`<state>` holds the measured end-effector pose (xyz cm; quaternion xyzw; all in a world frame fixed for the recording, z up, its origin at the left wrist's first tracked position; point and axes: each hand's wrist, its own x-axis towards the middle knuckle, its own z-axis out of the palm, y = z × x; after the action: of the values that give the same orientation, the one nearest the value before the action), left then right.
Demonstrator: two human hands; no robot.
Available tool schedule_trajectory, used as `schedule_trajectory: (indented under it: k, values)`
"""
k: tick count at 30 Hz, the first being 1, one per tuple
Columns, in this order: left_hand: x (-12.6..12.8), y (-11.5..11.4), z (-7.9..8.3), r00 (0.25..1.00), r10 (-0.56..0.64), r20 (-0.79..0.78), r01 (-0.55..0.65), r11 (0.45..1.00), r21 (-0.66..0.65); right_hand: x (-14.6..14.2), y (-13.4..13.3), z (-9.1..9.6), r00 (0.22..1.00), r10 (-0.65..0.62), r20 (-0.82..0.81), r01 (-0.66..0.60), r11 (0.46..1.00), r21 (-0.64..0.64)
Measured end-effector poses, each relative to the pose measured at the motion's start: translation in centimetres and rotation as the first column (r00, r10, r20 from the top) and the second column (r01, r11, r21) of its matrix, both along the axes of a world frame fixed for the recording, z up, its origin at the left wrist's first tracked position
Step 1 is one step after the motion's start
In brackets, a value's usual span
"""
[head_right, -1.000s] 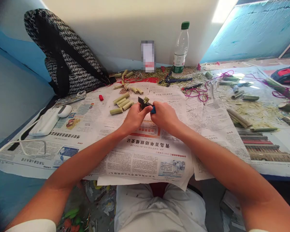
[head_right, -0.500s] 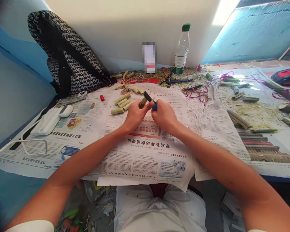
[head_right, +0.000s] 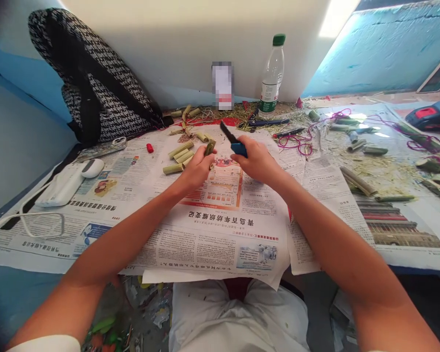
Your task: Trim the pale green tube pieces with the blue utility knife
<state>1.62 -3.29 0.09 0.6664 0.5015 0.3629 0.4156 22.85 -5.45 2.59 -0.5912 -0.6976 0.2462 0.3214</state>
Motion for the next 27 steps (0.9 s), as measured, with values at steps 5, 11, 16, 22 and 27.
schedule_trajectory:
  k: [5, 11, 16, 22, 27]
  values:
    - [0.0, -0.6, 0.7, 0.998, -0.064, 0.007, 0.063, 0.998, 0.006, -0.1, -0.5, 0.7, 0.865, 0.38, -0.329, -0.459, 0.863, -0.212]
    - [-0.2, -0.3, 1.0, 0.994, -0.084, 0.068, 0.092, 0.989, -0.116, 0.9, 0.7, 0.1, 0.904, -0.006, -0.427, -0.018, 0.998, -0.053]
    - [-0.7, 0.4, 0.7, 0.996, -0.062, 0.06, 0.07, 0.988, -0.139, 2.9, 0.8, 1.7, 0.832, -0.056, -0.552, -0.035, 0.988, -0.152]
    - [-0.6, 0.7, 0.7, 0.996, -0.003, 0.092, 0.016, 0.991, -0.131, 3.4, 1.3, 1.1, 0.931, -0.214, -0.297, 0.198, 0.977, -0.084]
    - [-1.5, 2.3, 1.3, 0.986, 0.062, 0.158, -0.061, 0.998, -0.01, 4.6, 2.7, -0.4, 0.936, -0.294, -0.192, 0.318, 0.942, 0.106]
